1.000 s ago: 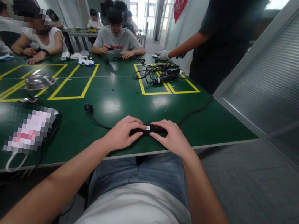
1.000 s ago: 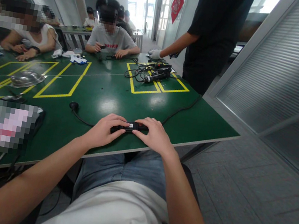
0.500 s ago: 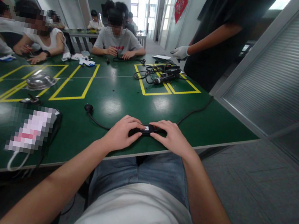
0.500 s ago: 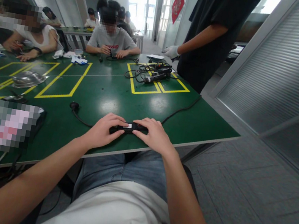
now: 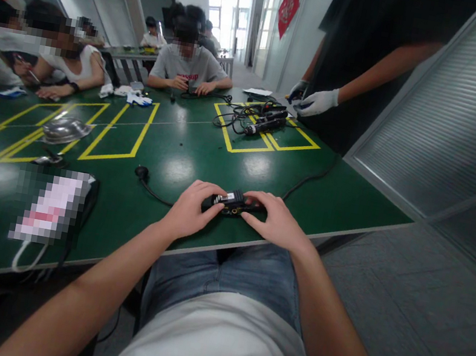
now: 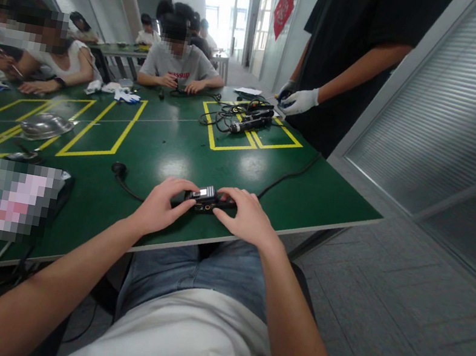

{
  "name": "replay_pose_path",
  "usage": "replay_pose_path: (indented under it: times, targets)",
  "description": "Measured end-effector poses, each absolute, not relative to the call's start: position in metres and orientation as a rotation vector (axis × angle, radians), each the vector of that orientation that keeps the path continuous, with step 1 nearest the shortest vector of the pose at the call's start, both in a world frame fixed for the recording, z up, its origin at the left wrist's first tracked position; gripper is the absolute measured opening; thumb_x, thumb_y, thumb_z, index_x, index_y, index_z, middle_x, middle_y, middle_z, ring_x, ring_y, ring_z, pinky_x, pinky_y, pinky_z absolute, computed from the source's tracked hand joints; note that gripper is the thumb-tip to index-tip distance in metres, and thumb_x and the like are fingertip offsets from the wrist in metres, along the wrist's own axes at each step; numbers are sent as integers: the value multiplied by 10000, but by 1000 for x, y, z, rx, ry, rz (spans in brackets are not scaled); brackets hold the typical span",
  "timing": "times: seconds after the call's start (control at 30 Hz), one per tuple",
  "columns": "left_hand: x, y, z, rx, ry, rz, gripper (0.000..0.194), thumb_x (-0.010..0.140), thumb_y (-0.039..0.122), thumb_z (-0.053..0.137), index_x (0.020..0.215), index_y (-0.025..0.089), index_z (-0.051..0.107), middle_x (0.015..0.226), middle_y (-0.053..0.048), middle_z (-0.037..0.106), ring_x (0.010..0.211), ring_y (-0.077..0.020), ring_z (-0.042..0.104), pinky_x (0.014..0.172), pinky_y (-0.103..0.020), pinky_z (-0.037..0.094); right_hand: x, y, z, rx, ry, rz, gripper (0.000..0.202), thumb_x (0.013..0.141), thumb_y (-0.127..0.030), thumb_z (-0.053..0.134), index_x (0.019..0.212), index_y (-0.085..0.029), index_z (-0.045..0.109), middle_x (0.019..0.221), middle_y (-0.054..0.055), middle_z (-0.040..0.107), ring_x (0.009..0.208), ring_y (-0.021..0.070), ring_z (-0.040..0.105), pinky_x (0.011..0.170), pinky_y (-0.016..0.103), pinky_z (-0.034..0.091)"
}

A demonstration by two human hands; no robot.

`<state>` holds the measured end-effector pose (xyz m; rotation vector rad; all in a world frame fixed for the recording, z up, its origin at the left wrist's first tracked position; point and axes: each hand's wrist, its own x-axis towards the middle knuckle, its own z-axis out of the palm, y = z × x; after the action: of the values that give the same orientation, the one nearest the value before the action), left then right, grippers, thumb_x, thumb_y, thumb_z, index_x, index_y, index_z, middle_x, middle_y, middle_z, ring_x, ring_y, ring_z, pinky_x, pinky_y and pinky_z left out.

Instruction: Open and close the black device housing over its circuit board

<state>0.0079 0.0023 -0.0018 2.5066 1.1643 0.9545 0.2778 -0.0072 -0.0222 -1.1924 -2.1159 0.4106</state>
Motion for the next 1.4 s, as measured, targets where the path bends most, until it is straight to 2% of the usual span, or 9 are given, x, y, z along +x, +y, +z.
replay_pose_path:
  times: [0.1,0.23,0.3,0.47,0.6,0.67,0.9,1.13,1.4]
  targets:
    - [3,10,-6,2435,1357,1031,189,1029,227,650,1201,222,729,1229,-101,799,1191,-315,695,1076,-511,569,279,-7,-23,-1190,-2108,413,328,894,-190,712,1211,-276,709,1161,56,807,1052,288,731,984,473,530]
    - [-2,22,-15,2382,1504,1001,135,989,216,701,1114,236,747,1105,-83,805,1099,-327,714,998,-500,597,279,-4,-24,-1170,-2127,406,394,839,-82,648,1166,-284,733,1152,46,815,1074,286,729,975,467,535]
    - [-2,23,-15,2386,1517,975,115,996,229,690,1088,231,760,1094,-90,793,1081,-326,720,1001,-505,600,279,-2,-25,-1158,-2137,399,372,862,-80,632,1145,-289,753,1139,43,820,1074,285,728,971,468,535]
    - [-3,10,-5,2476,1407,938,178,983,260,656,1117,203,759,1283,-131,692,1196,-316,696,1095,-505,573,279,-1,-26,-1130,-2150,375,332,917,-90,625,1125,-288,791,1129,47,828,1067,283,729,959,467,534]
    - [-5,-1,4,2579,1231,772,289,808,128,669,1074,221,732,1037,-60,722,933,-254,719,876,-389,611,278,-1,-27,-1114,-2147,357,331,919,-87,631,1131,-275,801,1125,54,831,1051,283,730,943,465,530]
    - [-5,-2,5,2604,1205,724,303,778,103,633,1038,227,726,959,-44,728,885,-252,709,830,-376,592,278,-1,-29,-1107,-2143,348,324,916,-82,634,1119,-269,803,1116,53,832,1043,278,730,940,458,528]
    - [-4,1,4,2604,1230,720,295,803,132,600,1029,231,763,974,-44,750,843,-239,710,781,-346,556,277,0,-29,-1093,-2135,318,311,909,-71,651,1081,-273,812,1096,52,834,1013,276,722,918,447,518]
    - [-4,1,2,2561,1274,814,293,800,133,596,1033,209,755,1006,-60,745,885,-244,712,804,-353,561,278,-2,-25,-1093,-2116,300,334,940,-85,628,1145,-282,801,1120,53,833,1035,279,719,924,453,516]
    - [-5,6,0,2551,1209,760,269,787,120,616,977,217,780,960,-40,758,838,-226,714,772,-344,575,278,-1,-29,-1092,-2115,325,320,894,-72,656,1073,-284,816,1079,43,833,1002,274,727,932,452,529]
